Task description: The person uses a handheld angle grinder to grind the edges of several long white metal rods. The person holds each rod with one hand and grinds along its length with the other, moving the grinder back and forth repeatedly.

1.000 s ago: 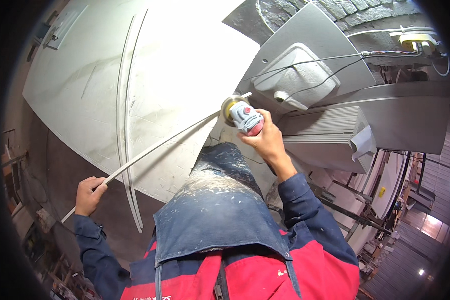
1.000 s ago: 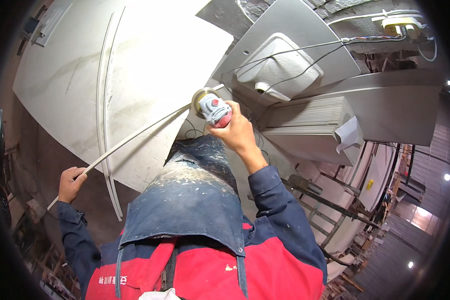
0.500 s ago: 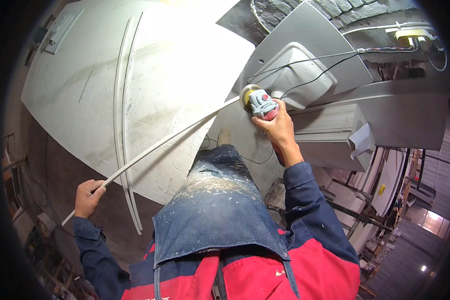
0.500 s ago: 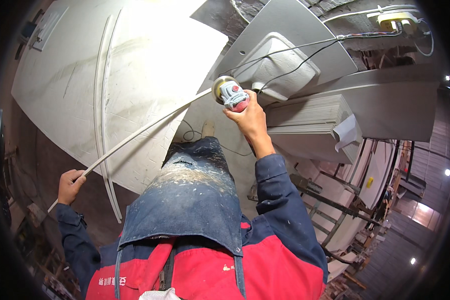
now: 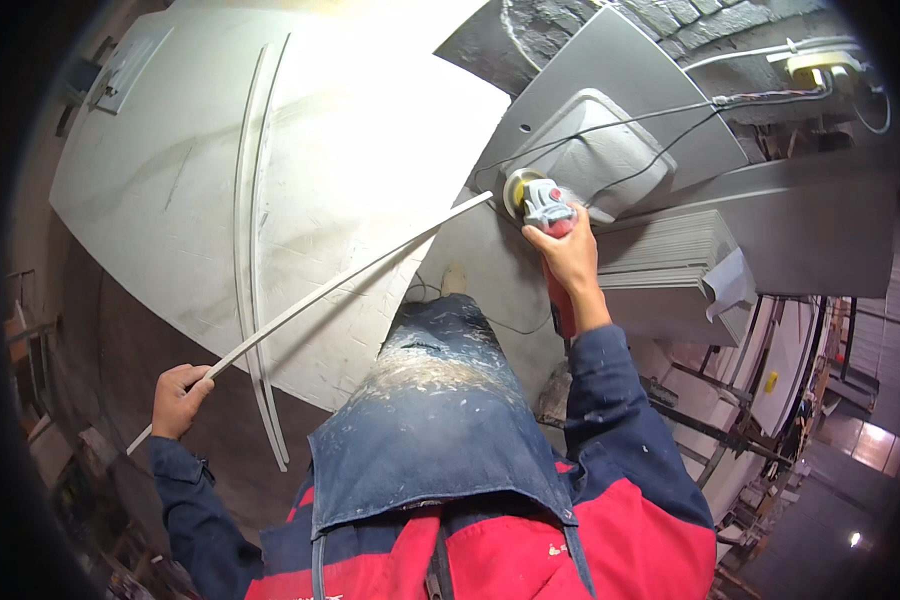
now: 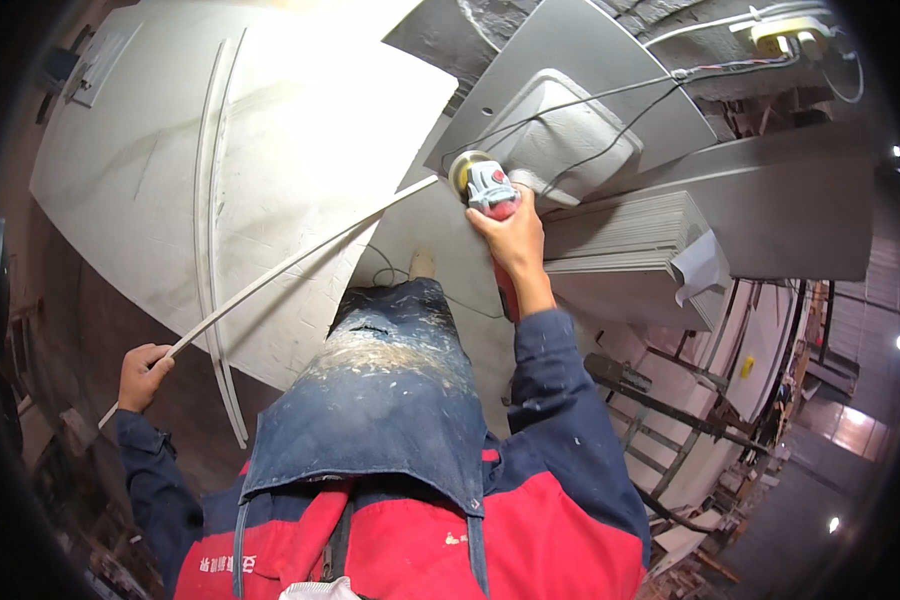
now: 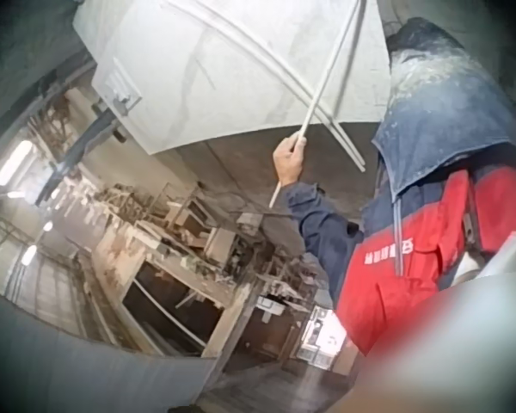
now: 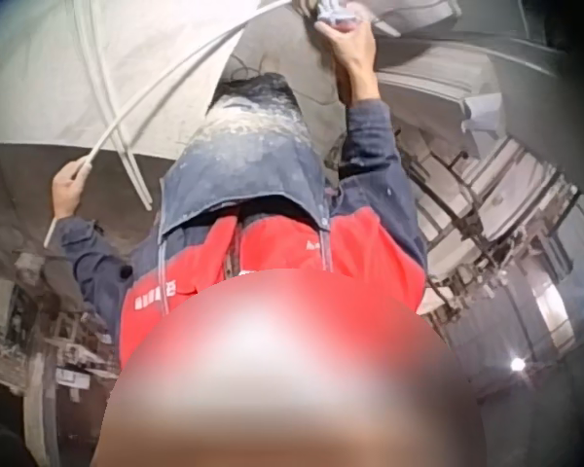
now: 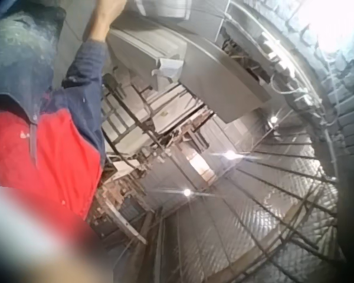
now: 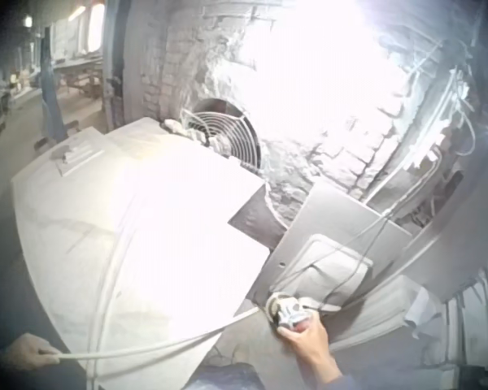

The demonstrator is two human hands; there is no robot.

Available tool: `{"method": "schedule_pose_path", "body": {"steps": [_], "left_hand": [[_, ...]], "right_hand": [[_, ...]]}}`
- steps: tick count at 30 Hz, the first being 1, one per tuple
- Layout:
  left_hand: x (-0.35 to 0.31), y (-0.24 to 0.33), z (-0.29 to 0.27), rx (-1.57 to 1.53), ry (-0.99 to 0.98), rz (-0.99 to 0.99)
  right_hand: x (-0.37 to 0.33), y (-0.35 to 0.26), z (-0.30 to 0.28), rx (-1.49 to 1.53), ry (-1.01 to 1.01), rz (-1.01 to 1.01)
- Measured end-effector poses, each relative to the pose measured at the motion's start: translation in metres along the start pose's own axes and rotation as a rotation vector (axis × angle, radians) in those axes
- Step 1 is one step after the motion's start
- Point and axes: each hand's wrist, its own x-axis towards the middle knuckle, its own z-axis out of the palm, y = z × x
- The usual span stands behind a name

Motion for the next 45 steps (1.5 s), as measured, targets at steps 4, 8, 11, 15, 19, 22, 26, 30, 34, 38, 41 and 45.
{"method": "schedule_pose_path", "body": {"steps": [4,8,11,15,19,22,26,30,34,38,41,45], "left_hand": [[-0.008,0.005,-0.001,-0.012,-0.005,-0.064],[-0.007,0.005,0.0,-0.022,0.004,-0.053],[-0.007,0.009,-0.004,0.027,-0.007,-0.058],[-0.009,0.0,-0.001,0.0,-0.015,-0.078],[-0.007,-0.004,-0.001,-0.009,-0.017,-0.062],[-0.007,-0.005,0.0,-0.025,-0.009,-0.059],[-0.006,-0.004,0.0,-0.038,-0.015,-0.069],[-0.008,-0.005,0.002,-0.05,-0.008,-0.074],[-0.007,-0.008,0.002,-0.036,-0.013,-0.047],[-0.005,-0.011,0.003,-0.021,-0.02,-0.045],[-0.004,-0.006,0.001,-0.008,-0.03,-0.039],[-0.008,0.0,-0.004,-0.001,-0.014,-0.052]], "right_hand": [[-0.048,-0.03,0.004,0.017,-0.172,-0.108],[-0.09,-0.064,0.023,-0.042,-0.427,-0.228],[-0.101,-0.07,0.037,0.041,-0.498,-0.28],[-0.087,-0.062,0.032,-0.025,-0.418,-0.203],[-0.061,-0.039,0.025,-0.097,-0.293,-0.188],[-0.044,-0.035,0.016,-0.115,-0.254,-0.1],[-0.027,-0.032,0.006,-0.099,-0.213,-0.068],[-0.012,-0.023,0.007,-0.1,-0.15,-0.07],[0.002,-0.014,0.008,-0.107,-0.098,-0.102],[0.012,-0.015,0.008,-0.055,-0.036,-0.083],[0.003,-0.024,0.009,-0.009,0.003,-0.076],[-0.044,-0.047,0.016,0.002,-0.183,-0.164]]}}
